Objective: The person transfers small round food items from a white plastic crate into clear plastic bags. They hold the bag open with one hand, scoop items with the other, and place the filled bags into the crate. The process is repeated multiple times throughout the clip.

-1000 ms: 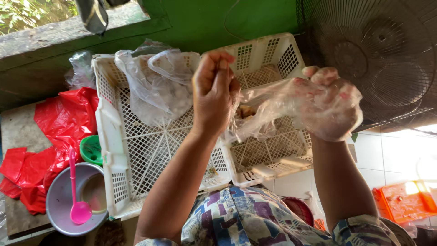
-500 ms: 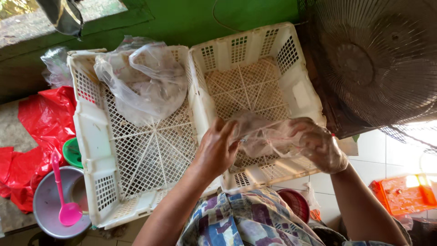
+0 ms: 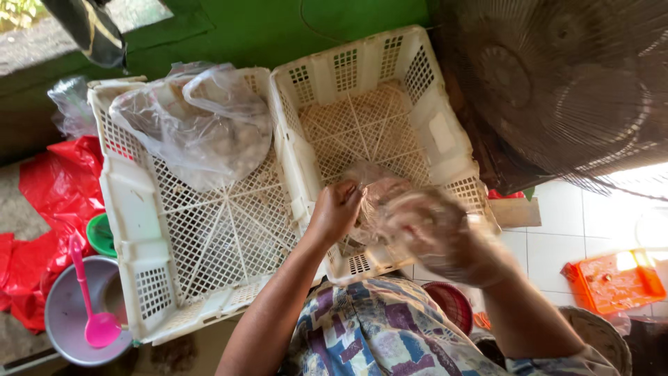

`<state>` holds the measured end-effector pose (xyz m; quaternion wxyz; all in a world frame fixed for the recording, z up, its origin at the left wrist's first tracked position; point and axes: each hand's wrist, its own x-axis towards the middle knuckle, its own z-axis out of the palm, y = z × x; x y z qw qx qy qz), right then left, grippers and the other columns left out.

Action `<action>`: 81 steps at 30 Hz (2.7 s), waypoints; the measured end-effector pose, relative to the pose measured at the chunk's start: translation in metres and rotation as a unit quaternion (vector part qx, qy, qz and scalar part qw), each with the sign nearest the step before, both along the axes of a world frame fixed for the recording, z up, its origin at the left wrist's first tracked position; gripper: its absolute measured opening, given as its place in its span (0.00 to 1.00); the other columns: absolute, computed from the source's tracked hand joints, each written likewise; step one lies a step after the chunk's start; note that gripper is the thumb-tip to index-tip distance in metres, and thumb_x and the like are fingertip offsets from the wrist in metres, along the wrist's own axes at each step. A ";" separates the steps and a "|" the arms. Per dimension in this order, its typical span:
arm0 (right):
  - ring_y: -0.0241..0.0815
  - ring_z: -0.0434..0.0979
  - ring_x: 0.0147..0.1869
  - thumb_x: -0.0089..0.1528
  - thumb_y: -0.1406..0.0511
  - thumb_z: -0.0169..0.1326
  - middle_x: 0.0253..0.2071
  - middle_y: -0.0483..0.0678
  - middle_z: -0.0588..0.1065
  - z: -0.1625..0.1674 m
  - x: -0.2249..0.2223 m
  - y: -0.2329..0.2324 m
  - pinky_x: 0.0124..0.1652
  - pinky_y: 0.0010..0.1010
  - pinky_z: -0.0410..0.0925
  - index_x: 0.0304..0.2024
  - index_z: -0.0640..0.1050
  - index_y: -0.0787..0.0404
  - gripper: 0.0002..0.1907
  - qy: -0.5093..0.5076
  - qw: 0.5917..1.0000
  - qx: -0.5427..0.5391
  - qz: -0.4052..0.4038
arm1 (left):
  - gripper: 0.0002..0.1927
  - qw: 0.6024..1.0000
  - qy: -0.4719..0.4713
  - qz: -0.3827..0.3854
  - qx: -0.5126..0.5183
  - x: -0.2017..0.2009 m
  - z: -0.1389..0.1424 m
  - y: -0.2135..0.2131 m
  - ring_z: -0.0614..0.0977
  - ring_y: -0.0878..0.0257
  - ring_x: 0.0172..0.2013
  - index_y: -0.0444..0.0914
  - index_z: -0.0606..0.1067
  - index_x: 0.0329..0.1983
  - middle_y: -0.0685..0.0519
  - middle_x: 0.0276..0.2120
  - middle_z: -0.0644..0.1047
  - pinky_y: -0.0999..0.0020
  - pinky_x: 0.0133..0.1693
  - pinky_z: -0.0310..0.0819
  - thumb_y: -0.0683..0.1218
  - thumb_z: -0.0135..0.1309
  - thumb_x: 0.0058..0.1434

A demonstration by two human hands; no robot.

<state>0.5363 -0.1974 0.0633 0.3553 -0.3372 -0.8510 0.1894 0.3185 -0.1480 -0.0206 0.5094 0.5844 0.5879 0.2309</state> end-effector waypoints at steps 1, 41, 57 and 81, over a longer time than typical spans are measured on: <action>0.47 0.73 0.59 0.58 0.68 0.61 0.52 0.51 0.72 -0.011 -0.018 -0.002 0.58 0.40 0.71 0.43 0.74 0.57 0.13 -0.027 0.999 -0.029 0.007 | 0.19 0.999 -0.044 0.002 -0.030 0.000 -0.001 0.003 0.73 0.61 0.21 0.31 0.77 0.32 0.44 0.22 0.75 0.59 0.26 0.69 0.49 0.49 0.74; 0.49 0.69 0.68 0.58 0.63 0.53 0.59 0.47 0.75 -0.072 -0.027 -0.039 0.71 0.57 0.43 0.31 0.83 0.52 0.07 -0.417 0.888 -0.013 -0.193 | 0.23 0.989 -0.140 0.050 -0.015 -0.018 0.018 -0.029 0.62 0.69 0.17 0.37 0.74 0.25 0.58 0.14 0.64 0.65 0.22 0.57 0.55 0.47 0.73; 0.48 0.65 0.68 0.56 0.65 0.52 0.61 0.53 0.72 -0.032 -0.025 -0.048 0.65 0.52 0.51 0.48 0.81 0.54 0.18 -0.383 0.902 -0.009 -0.197 | 0.24 0.989 -0.121 0.045 -0.069 -0.009 0.014 -0.053 0.65 0.67 0.13 0.39 0.73 0.22 0.57 0.13 0.67 0.65 0.17 0.58 0.55 0.46 0.73; 0.56 0.71 0.63 0.48 0.47 0.69 0.64 0.59 0.67 -0.084 0.013 0.019 0.59 0.42 0.69 0.67 0.63 0.59 0.52 -0.521 0.835 -0.090 -0.152 | 0.11 0.966 -0.239 0.029 -0.095 -0.012 0.000 -0.056 0.64 0.68 0.22 0.39 0.71 0.37 0.57 0.23 0.67 0.67 0.24 0.60 0.50 0.46 0.71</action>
